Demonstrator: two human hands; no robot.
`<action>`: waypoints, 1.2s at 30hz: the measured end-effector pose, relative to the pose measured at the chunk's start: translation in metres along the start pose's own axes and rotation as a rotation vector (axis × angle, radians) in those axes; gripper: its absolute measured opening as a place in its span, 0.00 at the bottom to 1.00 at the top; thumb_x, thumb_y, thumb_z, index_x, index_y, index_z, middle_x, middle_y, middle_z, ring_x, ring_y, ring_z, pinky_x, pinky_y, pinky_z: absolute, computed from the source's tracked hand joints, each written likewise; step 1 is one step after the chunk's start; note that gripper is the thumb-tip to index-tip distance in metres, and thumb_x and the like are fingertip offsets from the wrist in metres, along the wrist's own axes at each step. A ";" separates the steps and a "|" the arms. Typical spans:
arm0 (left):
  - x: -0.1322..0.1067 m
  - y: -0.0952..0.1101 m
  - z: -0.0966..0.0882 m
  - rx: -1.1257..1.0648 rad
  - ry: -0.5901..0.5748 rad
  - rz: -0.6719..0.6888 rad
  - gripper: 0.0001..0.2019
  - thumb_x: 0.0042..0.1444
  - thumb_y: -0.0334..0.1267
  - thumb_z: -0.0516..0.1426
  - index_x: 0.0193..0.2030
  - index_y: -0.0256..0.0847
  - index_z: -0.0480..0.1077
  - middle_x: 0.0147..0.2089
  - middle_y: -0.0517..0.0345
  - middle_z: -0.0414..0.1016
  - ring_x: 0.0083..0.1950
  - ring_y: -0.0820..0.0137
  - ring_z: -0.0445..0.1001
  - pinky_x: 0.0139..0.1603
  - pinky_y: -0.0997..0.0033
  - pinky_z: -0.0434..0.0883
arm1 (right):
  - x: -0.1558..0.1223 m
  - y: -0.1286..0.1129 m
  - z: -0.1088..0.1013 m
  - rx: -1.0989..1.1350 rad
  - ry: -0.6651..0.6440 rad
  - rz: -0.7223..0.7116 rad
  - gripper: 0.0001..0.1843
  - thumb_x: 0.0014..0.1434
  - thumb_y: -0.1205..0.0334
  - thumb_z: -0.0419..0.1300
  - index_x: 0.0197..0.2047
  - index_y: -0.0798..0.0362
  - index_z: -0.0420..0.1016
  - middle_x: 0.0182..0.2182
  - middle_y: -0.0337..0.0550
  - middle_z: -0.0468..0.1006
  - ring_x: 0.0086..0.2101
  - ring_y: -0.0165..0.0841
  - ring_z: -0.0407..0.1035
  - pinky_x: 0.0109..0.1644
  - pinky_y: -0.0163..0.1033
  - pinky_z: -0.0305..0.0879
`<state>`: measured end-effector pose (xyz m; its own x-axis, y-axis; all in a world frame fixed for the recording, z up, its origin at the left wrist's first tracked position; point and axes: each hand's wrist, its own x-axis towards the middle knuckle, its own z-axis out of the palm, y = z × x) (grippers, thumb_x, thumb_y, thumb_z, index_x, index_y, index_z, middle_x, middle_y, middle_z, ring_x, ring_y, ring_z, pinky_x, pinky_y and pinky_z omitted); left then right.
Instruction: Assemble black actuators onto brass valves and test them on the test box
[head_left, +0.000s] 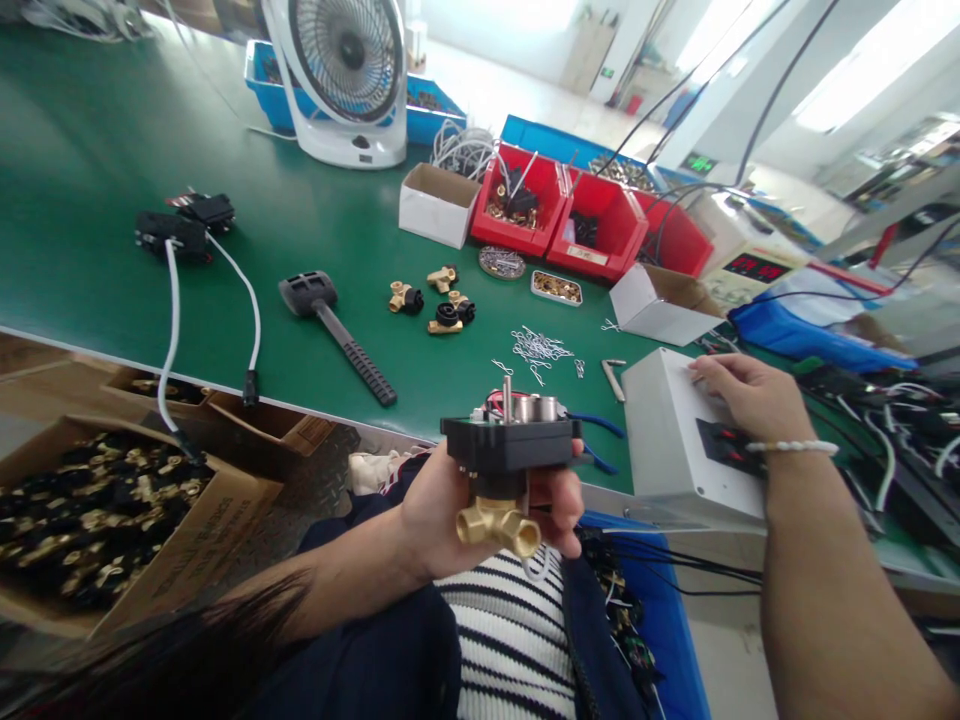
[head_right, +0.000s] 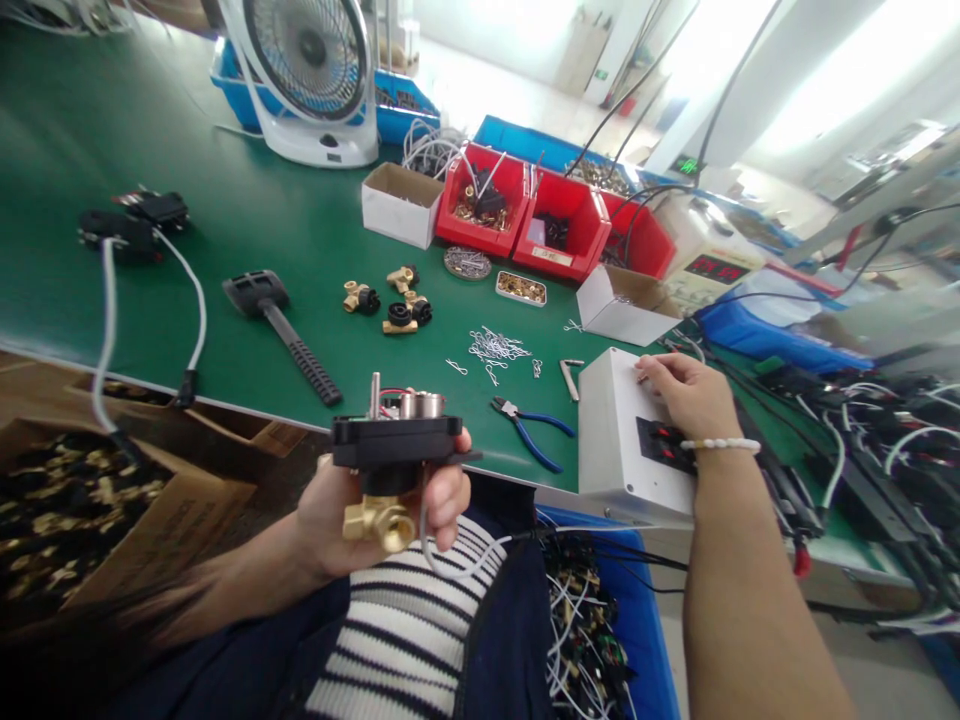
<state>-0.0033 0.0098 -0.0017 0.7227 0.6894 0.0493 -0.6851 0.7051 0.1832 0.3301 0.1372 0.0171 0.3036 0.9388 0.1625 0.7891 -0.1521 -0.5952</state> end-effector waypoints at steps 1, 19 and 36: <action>0.000 0.001 0.001 0.035 0.051 0.001 0.20 0.58 0.50 0.58 0.41 0.31 0.77 0.34 0.49 0.79 0.33 0.66 0.77 0.39 0.68 0.74 | 0.000 0.000 0.000 0.001 -0.001 -0.005 0.10 0.53 0.56 0.61 0.28 0.55 0.76 0.25 0.42 0.76 0.24 0.31 0.64 0.32 0.37 0.61; -0.001 -0.002 0.014 0.460 0.415 0.168 0.20 0.55 0.40 0.65 0.52 0.33 0.71 0.48 0.45 0.80 0.44 0.63 0.80 0.38 0.74 0.75 | 0.003 0.018 0.002 0.046 -0.015 -0.141 0.15 0.53 0.49 0.61 0.29 0.53 0.77 0.25 0.42 0.78 0.24 0.32 0.66 0.33 0.38 0.65; -0.002 -0.004 0.019 0.500 0.423 0.169 0.29 0.52 0.51 0.66 0.52 0.30 0.67 0.41 0.41 0.81 0.39 0.64 0.81 0.39 0.70 0.77 | 0.001 0.016 0.000 0.043 -0.023 -0.119 0.12 0.52 0.52 0.62 0.30 0.52 0.76 0.26 0.41 0.78 0.25 0.32 0.67 0.31 0.36 0.66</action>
<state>0.0001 0.0023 0.0163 0.4416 0.8610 -0.2524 -0.5875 0.4901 0.6440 0.3425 0.1359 0.0075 0.1964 0.9564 0.2161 0.7948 -0.0262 -0.6063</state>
